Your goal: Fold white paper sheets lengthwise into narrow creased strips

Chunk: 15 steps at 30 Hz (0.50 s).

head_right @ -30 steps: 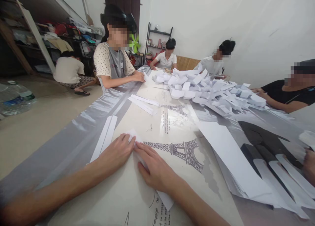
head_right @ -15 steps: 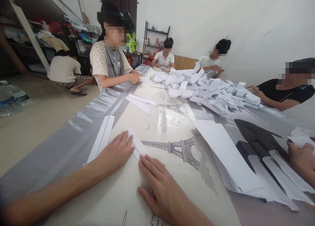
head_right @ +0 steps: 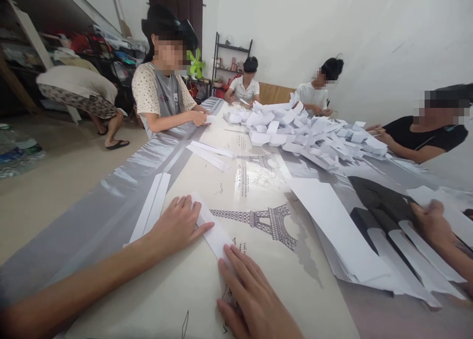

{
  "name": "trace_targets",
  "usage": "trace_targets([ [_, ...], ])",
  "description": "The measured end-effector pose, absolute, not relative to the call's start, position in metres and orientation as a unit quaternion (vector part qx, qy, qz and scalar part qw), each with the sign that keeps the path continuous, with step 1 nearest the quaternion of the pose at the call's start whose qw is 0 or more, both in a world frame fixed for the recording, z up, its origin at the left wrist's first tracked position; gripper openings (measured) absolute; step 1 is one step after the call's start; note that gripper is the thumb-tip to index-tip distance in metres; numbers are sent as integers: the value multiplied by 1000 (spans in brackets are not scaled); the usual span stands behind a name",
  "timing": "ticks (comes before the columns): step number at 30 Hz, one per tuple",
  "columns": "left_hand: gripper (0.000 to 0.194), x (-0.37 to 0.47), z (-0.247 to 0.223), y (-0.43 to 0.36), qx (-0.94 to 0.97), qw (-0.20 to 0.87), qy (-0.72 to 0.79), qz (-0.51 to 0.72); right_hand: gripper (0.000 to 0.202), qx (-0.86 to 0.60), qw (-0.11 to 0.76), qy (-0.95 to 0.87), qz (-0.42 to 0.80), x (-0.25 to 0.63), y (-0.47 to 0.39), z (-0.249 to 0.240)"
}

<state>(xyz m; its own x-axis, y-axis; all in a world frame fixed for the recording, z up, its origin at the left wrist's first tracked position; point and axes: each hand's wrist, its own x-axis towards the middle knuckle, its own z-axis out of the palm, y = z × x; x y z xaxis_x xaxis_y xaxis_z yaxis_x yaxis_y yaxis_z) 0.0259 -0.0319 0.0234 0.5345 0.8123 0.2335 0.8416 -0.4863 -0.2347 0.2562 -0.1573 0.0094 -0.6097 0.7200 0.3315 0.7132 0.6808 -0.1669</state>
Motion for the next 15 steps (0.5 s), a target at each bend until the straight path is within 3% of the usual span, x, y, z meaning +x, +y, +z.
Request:
trace_targets([
  [5,70,30,24,-33,-858,155,-488,-44,57,-405,227,-886,-4,260,-166,4],
  [15,81,27,28,-35,-843,76,-528,-68,52,-385,175,-903,-76,271,-176,14],
])
